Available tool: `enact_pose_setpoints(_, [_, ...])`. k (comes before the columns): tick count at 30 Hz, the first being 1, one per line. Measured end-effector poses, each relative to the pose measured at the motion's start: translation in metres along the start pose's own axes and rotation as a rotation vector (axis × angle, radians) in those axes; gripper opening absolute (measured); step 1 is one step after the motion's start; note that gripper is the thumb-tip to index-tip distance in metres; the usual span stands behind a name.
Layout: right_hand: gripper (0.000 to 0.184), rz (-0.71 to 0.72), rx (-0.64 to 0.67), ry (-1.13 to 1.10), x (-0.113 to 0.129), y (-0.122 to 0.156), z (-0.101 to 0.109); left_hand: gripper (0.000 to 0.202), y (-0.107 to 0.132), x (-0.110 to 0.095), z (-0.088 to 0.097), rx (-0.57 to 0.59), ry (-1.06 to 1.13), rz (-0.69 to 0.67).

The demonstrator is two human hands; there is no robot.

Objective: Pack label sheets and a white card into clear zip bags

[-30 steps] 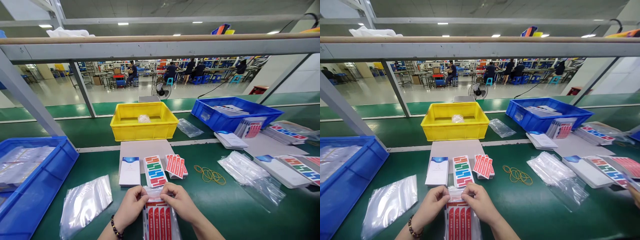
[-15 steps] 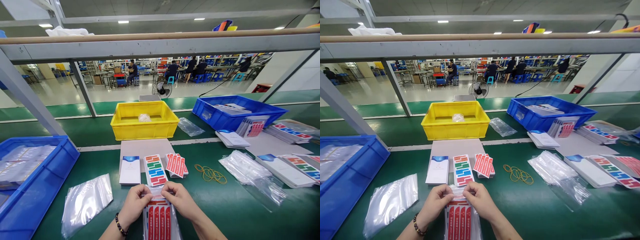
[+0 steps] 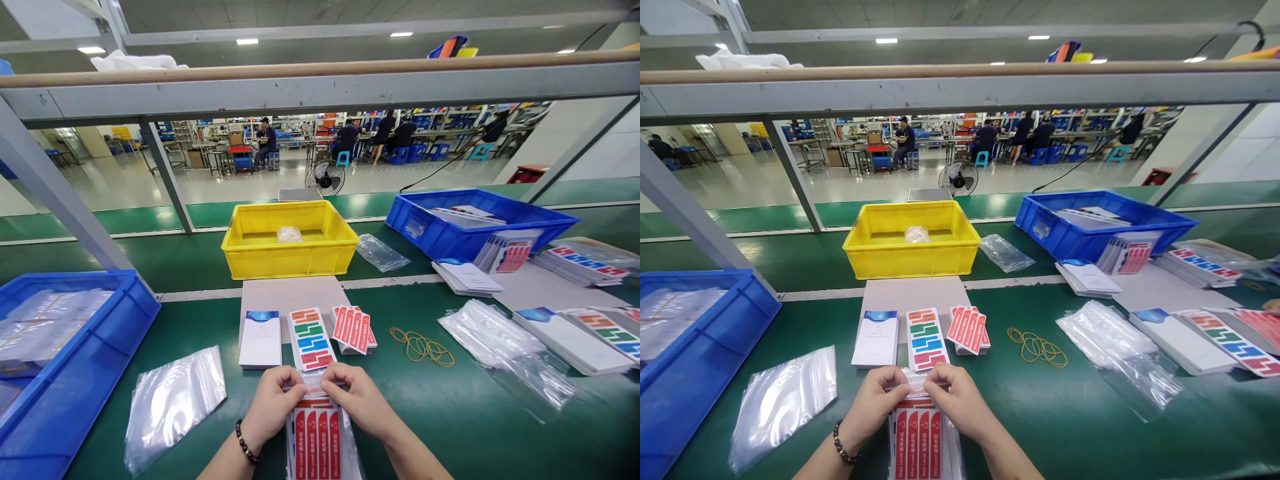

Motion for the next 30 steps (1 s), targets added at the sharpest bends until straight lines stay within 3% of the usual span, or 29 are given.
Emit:
enact_pose_setpoints(16, [0.016, 0.035, -0.025, 0.133, 0.005, 0.000, -0.012, 0.013, 0.002, -0.005, -0.006, -0.010, -0.111, -0.065])
enact_pose_setpoints(19, [0.018, 0.060, -0.041, 0.220, -0.002, -0.002, -0.011, 0.008, 0.011, -0.009, 0.002, -0.060, -0.191, -0.110])
enact_pose_setpoints(22, [0.013, 0.123, -0.062, 0.361, -0.012, 0.000, -0.008, 0.030, 0.028, -0.011, 0.019, -0.173, -0.266, -0.165])
enact_pose_setpoints(26, [0.021, 0.104, -0.057, 0.617, -0.036, 0.005, -0.013, 0.034, 0.055, 0.015, 0.035, -0.188, -0.125, -0.041])
enact_pose_setpoints(28, [0.024, 0.078, -0.033, 0.714, -0.048, 0.008, -0.018, 0.041, 0.070, 0.039, 0.033, -0.091, 0.053, 0.077])
enact_pose_setpoints(30, [0.029, 0.066, -0.016, 0.767, -0.057, 0.009, -0.023, 0.047, 0.085, 0.066, 0.023, 0.086, 0.233, 0.218])
Point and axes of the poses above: each hand's wrist, its own y-axis away from the middle knuckle, its own z-axis out of the back of the hand, x = y × z, the point moved 4 cm from there along -y, towards the middle knuckle, and after that the axes turned 3 degrees about x, right-handed, at the moved point
